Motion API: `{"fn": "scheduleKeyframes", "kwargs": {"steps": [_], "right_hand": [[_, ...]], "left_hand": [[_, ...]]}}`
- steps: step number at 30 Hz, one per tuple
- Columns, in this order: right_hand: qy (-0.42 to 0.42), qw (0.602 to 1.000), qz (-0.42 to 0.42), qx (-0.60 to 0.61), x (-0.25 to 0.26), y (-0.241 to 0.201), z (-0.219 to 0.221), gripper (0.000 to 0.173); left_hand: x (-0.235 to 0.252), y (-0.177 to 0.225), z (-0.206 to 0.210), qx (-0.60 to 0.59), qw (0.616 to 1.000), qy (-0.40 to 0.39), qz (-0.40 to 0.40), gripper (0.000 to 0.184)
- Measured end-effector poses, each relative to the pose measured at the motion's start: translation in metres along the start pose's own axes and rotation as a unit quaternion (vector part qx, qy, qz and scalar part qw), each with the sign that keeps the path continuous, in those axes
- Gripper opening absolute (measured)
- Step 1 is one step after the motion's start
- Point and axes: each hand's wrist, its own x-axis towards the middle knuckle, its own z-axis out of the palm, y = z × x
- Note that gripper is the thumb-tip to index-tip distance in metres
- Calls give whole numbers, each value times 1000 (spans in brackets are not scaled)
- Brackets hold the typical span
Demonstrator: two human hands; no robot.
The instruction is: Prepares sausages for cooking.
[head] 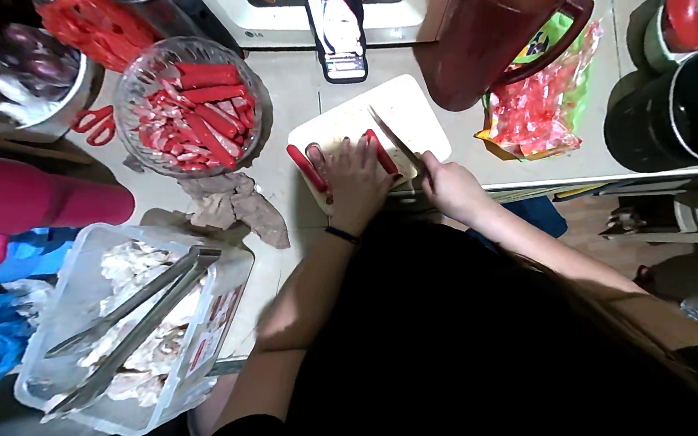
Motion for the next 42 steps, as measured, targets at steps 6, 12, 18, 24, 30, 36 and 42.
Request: {"fn": "scheduleKeyframes", "kwargs": {"steps": [6, 12, 18, 24, 30, 36, 42], "right_hand": [[-21, 996, 31, -81, 10, -25, -16, 32], [-45, 991, 54, -113, 11, -35, -16, 35], [-55, 989, 83, -105, 22, -44, -1, 27], [-86, 983, 93, -134, 20, -42, -3, 33], [-79, 983, 91, -140, 14, -36, -13, 32], [-93, 983, 57, -148, 12, -38, -10, 26], [-87, 983, 56, -152, 24, -38, -3, 27]], "left_hand": [[15, -4, 0, -19, 996, -73, 52, 70], [23, -3, -10, -11, 995, -83, 50, 58], [24, 5, -11, 13, 997, -67, 38, 50], [21, 6, -4, 27, 998, -39, 30, 48], [22, 8, -5, 22, 998, -51, 25, 48], [21, 7, -4, 10, 998, -54, 21, 49], [16, 11, -3, 3, 999, -32, 7, 46]]}}
